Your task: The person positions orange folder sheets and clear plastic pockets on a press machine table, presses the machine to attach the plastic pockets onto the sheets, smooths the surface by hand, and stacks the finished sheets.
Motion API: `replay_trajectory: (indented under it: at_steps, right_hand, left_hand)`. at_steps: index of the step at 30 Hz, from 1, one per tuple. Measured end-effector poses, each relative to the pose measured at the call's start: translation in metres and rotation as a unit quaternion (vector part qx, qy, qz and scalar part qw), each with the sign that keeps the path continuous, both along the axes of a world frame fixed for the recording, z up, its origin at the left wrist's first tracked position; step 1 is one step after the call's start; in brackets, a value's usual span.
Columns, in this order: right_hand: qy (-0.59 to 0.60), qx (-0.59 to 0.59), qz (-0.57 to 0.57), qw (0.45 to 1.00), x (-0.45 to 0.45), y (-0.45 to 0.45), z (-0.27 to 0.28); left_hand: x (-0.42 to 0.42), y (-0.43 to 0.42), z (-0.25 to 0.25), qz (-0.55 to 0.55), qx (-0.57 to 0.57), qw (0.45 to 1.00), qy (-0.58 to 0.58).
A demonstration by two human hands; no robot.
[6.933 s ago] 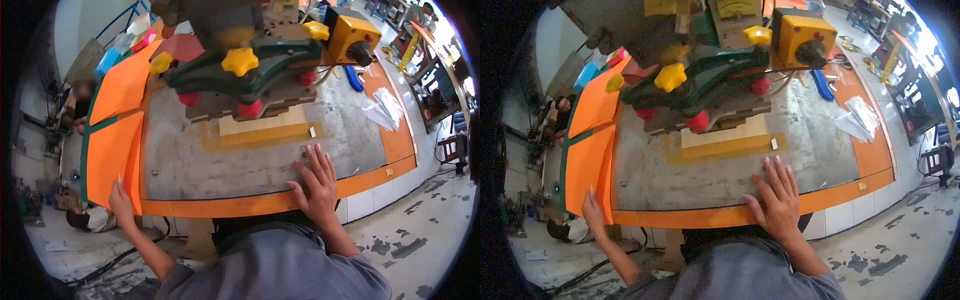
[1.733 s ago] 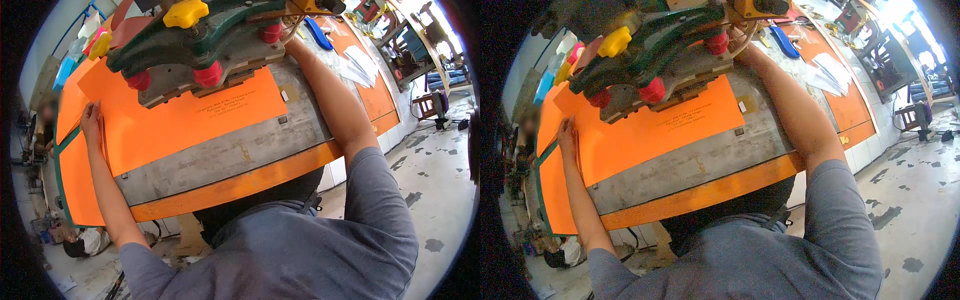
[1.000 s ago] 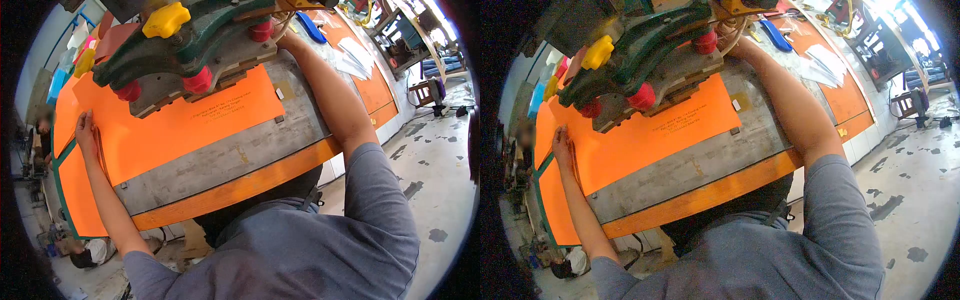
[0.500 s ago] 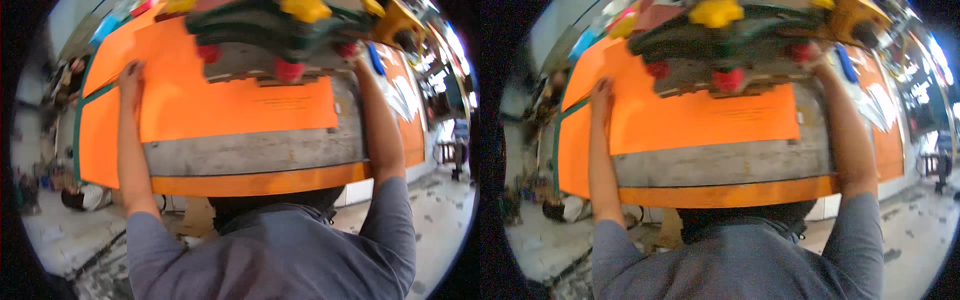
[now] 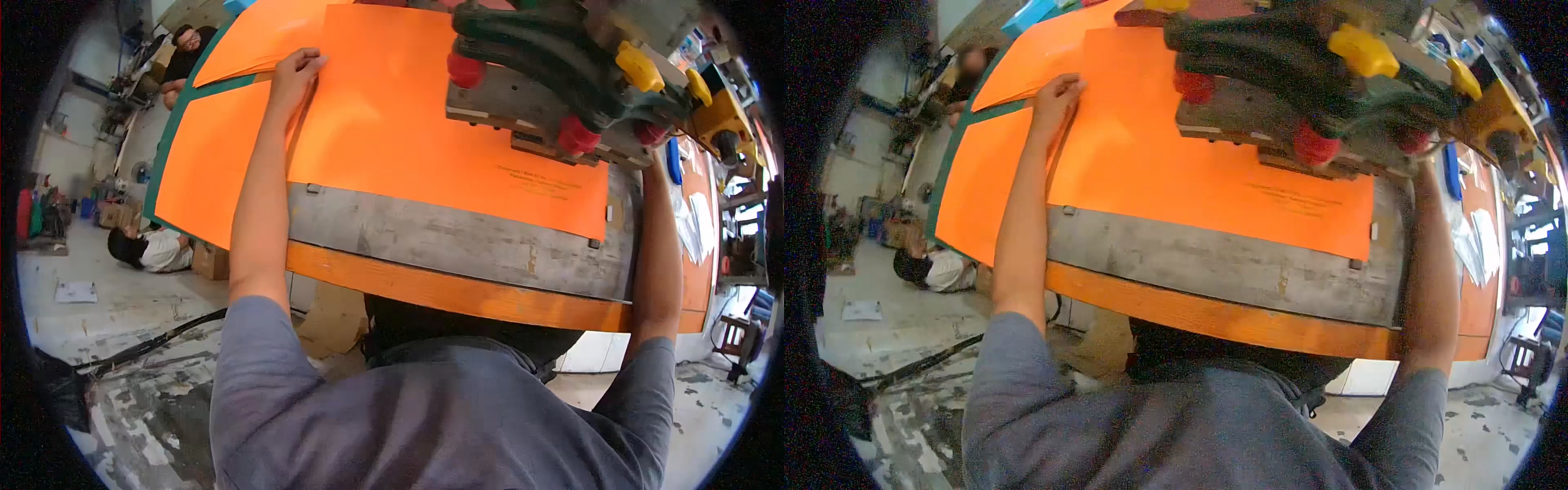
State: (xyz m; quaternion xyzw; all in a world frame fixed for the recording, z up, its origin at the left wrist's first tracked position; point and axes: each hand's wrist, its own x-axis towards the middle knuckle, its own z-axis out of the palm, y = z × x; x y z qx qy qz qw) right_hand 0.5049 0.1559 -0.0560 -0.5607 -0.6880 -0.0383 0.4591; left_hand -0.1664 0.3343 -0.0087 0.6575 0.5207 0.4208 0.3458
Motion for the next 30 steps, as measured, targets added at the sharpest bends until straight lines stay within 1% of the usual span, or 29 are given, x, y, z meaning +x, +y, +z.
replay_trajectory:
  at_steps: [2,3,5,7,9,11,12,15,18,21,24,26,27,29,30]
  right_hand:
    - [-0.003,0.006,0.001,1.000,-0.003,-0.003,-0.002]
    - [-0.005,0.009,0.001,1.000,-0.003,-0.005,-0.002]
    - [-0.014,0.017,0.006,1.000,-0.006,-0.009,-0.002]
    - [-0.019,0.023,0.014,0.999,-0.004,-0.012,-0.002]
    - [-0.021,0.031,0.023,0.999,-0.006,-0.010,-0.004]
    - [-0.022,0.041,0.027,0.999,-0.007,-0.004,-0.008]
    - [-0.023,0.047,0.030,0.998,-0.007,0.000,-0.009]
    - [-0.029,0.066,0.034,0.997,-0.007,0.017,-0.012]
    - [-0.038,0.087,0.037,0.995,-0.008,0.027,-0.016]
    - [-0.047,0.104,0.042,0.993,-0.009,0.039,-0.020]
    - [-0.053,0.123,0.039,0.990,-0.011,0.045,-0.024]
    - [-0.056,0.138,0.039,0.988,-0.012,0.051,-0.028]
    - [-0.057,0.142,0.039,0.987,-0.013,0.053,-0.029]
    - [-0.061,0.153,0.038,0.986,-0.013,0.058,-0.032]
    - [-0.063,0.158,0.038,0.985,-0.013,0.060,-0.033]
  left_hand:
    - [-0.003,0.010,-0.010,-0.020,0.102,0.994,0.021]
    - [0.004,0.006,-0.009,0.000,0.051,0.999,-0.016]
    - [-0.014,0.024,-0.021,-0.009,0.039,0.998,-0.038]
    - [-0.028,0.041,-0.033,-0.024,0.050,0.998,-0.028]
    - [-0.015,0.025,-0.022,-0.032,0.076,0.996,0.036]
    - [-0.001,-0.006,0.001,-0.018,0.055,0.996,0.065]
    - [-0.002,-0.007,0.004,-0.016,0.038,0.997,0.073]
    - [-0.002,0.001,-0.002,-0.017,0.038,0.997,0.071]
    - [0.000,-0.003,-0.003,-0.013,0.046,0.999,0.021]
    - [0.006,-0.007,0.002,0.024,0.036,0.998,0.041]
    - [0.003,-0.003,0.000,0.015,0.018,1.000,-0.009]
    - [0.013,-0.018,0.016,0.051,0.024,0.992,0.116]
    - [0.006,-0.010,0.010,0.044,0.027,0.992,0.119]
    - [-0.014,0.016,-0.012,0.005,0.051,0.998,0.043]
    - [-0.013,0.017,-0.011,0.000,0.052,0.998,0.044]
